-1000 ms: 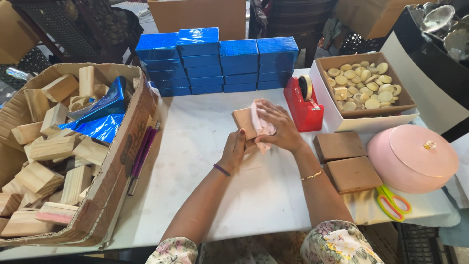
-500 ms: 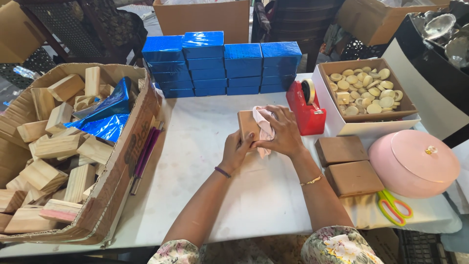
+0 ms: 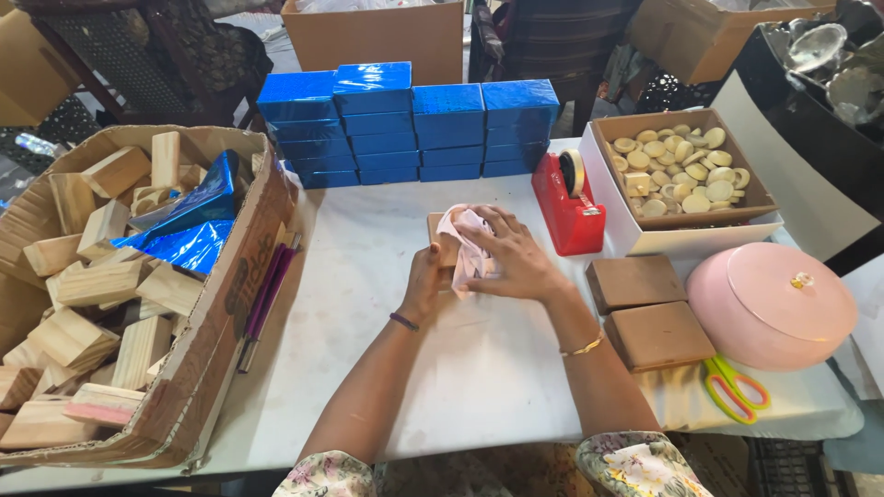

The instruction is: The person wipes the interior and exterior surfaces of a small wooden box using a pink cloth. They rotate the box to clean all sides and edges thoroughly. The workspace includes a box of wooden pieces, blue wrapped items, and a tape dispenser.

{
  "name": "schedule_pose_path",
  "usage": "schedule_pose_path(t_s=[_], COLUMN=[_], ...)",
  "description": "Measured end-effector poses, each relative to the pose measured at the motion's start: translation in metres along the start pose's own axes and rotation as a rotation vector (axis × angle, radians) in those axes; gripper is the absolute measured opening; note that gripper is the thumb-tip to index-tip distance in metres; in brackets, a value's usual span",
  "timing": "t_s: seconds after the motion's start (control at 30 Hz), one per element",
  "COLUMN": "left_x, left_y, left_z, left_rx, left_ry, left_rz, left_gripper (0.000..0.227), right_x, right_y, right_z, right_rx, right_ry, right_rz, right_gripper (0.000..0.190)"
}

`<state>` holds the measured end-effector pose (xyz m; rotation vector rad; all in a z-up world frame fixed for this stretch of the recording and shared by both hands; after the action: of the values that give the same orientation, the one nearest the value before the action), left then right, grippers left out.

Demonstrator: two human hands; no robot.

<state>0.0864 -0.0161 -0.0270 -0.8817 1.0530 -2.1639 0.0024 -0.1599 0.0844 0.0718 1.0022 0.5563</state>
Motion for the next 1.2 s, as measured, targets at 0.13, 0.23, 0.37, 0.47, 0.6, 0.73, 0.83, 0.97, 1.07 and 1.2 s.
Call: schedule_pose_path(t_s=[0.13,0.23,0.37,0.47,0.6,0.73,0.83,0.97,1.07,1.2], left_x=[0.003,0.005,0.003,-0.012,-0.01,0.006,0.018,0.012,0.005,-0.003], left_y=[0.003,0.002,0.009,0.034,0.032,-0.005,-0.018,-0.014,-0.009,-0.001], left_z=[0.001,0.0,0.0,-0.001,-0.004,-0.004,-0.004,-0.002,-0.001,0.0], left_rx=[-0.016,-0.005,0.058,0.039,0.048,0.101,0.087,0.162,0.058,0.036], left_ry=[0.059,0.074,0.093,0.037,0.071,0.077,0.09,0.105,0.05,0.024], left_rz=[-0.014,0.015,-0.048,-0.076,0.011,0.416,0.329,0.314,0.177,0.144], left_gripper=[0.095,0.095,0.092,0.086,0.09,0.101,0.103,0.102,0.101,0.098], right_x=[0.001,0.002,0.0,0.002,-0.007,-0.01,-0.009,-0.01,-0.01,0.007], right_y=[-0.025,-0.016,0.015,0.025,0.011,-0.014,-0.033,-0.039,-0.018,0.004], right_z=[-0.002,-0.001,0.001,-0.001,-0.003,-0.001,-0.002,-0.004,-0.001,0.0], right_rx=[0.069,0.109,0.059,0.016,-0.003,-0.001,0.011,0.056,0.089,-0.007], right_ry=[0.161,0.081,-0.132,-0.174,-0.142,-0.003,0.065,0.082,-0.005,-0.084], right_rz=[0.225,0.15,-0.095,-0.153,-0.101,0.062,0.203,0.226,-0.011,-0.106], right_gripper=[0.082,0.079,0.078,0.072,0.075,0.086,0.09,0.095,0.093,0.084])
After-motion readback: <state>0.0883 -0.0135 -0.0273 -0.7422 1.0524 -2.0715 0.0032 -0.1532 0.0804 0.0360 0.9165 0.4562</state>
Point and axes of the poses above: each hand's wrist, its own z-axis towards the middle knuckle, its own x-axis out of the palm, y = z × x, the point moved 5 cm from there along z, towards the middle knuckle, and after that the axes turned 10 degrees about x, right-handed, at the moved point
